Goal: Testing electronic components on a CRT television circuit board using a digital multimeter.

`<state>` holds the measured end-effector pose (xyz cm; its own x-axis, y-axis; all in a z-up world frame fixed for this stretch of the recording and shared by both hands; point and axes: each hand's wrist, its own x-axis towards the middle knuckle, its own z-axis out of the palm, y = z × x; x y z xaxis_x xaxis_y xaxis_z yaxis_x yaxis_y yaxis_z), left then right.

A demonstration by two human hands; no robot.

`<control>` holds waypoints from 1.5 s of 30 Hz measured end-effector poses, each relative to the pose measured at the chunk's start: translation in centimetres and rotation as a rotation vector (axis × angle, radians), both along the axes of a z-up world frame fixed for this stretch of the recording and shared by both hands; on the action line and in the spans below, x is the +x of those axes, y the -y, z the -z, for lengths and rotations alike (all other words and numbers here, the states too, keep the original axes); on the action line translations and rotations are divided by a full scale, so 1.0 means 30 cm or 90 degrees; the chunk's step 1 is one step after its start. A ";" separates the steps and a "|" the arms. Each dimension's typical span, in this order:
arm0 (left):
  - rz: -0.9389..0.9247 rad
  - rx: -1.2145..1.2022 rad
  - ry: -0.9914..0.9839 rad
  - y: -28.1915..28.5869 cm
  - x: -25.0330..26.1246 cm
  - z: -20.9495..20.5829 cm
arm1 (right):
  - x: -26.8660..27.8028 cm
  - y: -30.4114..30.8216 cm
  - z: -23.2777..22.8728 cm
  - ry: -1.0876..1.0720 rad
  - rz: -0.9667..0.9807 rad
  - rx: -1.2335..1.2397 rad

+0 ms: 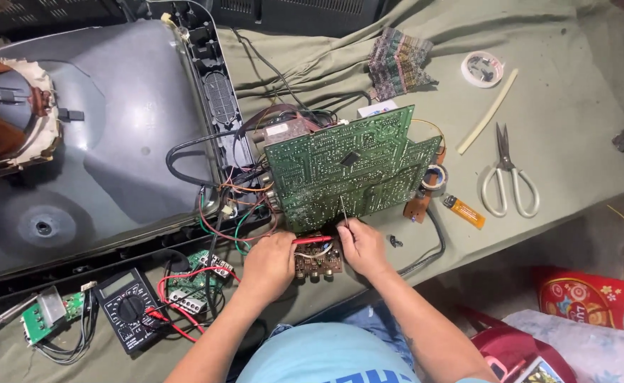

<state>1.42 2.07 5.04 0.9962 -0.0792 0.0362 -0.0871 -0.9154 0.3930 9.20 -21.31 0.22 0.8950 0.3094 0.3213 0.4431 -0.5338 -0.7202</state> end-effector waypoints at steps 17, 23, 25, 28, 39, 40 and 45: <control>-0.326 -0.992 0.026 -0.013 -0.064 0.030 | 0.007 0.001 0.010 0.004 0.012 -0.005; -0.286 -1.259 0.031 -0.146 -0.071 -0.181 | 0.003 0.003 -0.001 0.012 0.011 -0.006; -0.261 -1.243 0.051 -0.159 -0.064 -0.205 | 0.003 0.002 0.003 0.010 0.012 -0.005; -0.239 -1.159 0.065 -0.158 -0.046 -0.175 | 0.001 0.001 0.013 0.011 0.011 -0.006; -0.337 -1.011 0.078 -0.075 -0.068 0.006 | 0.001 -0.001 -0.019 0.018 0.004 -0.028; -0.352 -1.031 0.083 -0.081 -0.064 0.013 | 0.002 -0.003 -0.016 0.021 0.007 -0.029; -0.378 -1.095 0.100 -0.095 -0.054 0.046 | 0.001 -0.001 -0.004 0.022 0.010 -0.017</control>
